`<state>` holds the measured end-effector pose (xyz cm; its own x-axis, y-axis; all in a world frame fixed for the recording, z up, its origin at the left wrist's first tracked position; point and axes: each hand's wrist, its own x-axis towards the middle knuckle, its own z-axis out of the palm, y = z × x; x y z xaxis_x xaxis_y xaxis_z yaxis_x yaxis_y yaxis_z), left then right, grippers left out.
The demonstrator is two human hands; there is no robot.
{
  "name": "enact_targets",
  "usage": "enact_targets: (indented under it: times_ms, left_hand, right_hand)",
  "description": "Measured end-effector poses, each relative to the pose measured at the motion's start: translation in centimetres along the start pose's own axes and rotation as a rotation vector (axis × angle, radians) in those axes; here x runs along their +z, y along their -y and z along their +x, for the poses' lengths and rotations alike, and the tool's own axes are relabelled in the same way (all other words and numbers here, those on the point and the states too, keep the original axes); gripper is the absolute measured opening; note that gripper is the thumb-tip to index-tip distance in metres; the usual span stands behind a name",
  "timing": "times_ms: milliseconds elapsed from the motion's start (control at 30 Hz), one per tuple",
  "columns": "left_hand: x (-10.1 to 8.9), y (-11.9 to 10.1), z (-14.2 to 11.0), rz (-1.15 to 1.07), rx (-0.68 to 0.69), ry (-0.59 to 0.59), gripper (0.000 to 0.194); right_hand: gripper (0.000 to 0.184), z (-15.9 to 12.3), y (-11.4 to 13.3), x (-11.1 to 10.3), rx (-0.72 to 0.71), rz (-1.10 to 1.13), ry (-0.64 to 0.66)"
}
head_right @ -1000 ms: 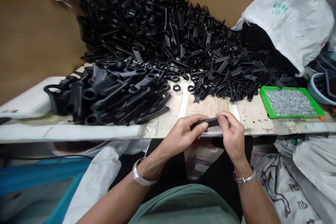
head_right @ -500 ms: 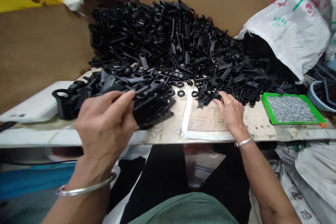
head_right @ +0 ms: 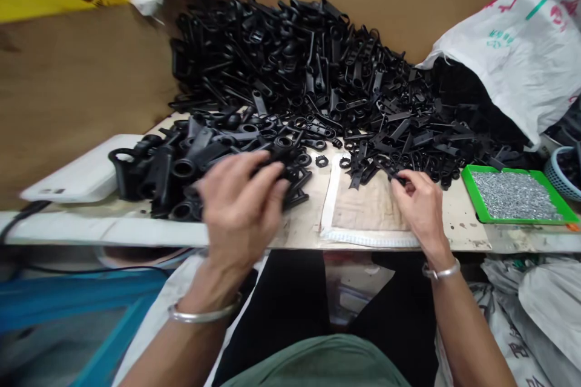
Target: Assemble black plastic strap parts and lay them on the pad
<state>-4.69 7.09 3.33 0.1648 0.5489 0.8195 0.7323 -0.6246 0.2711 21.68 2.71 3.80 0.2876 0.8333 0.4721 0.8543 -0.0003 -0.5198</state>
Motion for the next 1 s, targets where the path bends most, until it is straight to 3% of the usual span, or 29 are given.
enact_targets:
  times_ms: [67, 133, 200, 267, 333, 467, 600, 700, 833, 933, 1000]
  left_hand:
    - [0.7, -2.4, -0.5, -0.147, 0.099, 0.157, 0.026]
    - [1.5, -4.2, -0.9, -0.351, 0.088, 0.392, 0.026]
    - [2.2, -5.1, -1.2, -0.580, -0.080, 0.609, 0.025]
    - [2.6, -5.3, -1.5, -0.761, -0.372, 0.705, 0.021]
    - [2.8, -5.2, -1.9, -0.897, -0.682, 0.673, 0.017]
    - [2.7, -5.5, -2.5, -1.225, -1.123, 0.572, 0.030]
    - [2.2, -5.6, -2.6, -1.406, -1.239, 0.485, 0.032]
    - [2.1, -5.2, -2.6, -1.455, -1.266, 0.507, 0.033]
    - [2.3, -5.1, -2.5, -1.529, -1.381, 0.484, 0.035]
    - [2.3, -5.3, -2.3, -1.589, -1.458, 0.463, 0.028]
    - [2.3, -5.4, -2.2, -1.604, -1.491, 0.450, 0.026]
  right_hand:
    - [0.015, -1.2, 0.7, -1.2, -0.083, 0.185, 0.181]
    - [0.011, -1.9, 1.4, -1.8, -0.103, 0.367, 0.389]
    - [0.013, -1.7, 1.7, -1.7, -0.040, 0.498, 0.526]
    - [0.022, -0.4, 1.6, -0.7, 0.058, 0.510, 0.551]
    - [0.030, 1.3, 1.3, 0.8, 0.096, 0.333, 0.530]
    - [0.031, 3.6, 1.9, 3.8, -0.063, -0.258, 0.528]
    - [0.036, 3.7, 3.2, 4.8, -0.144, -0.408, 0.556]
    - [0.035, 3.6, 2.9, 4.7, -0.207, -0.552, 0.539]
    - [0.030, 3.7, 1.3, 4.3, -0.278, -0.395, 0.422]
    - [0.023, 3.1, 0.6, 3.0, -0.278, -0.053, 0.291]
    - [0.016, 2.4, 0.7, 1.8, -0.170, 0.211, 0.288]
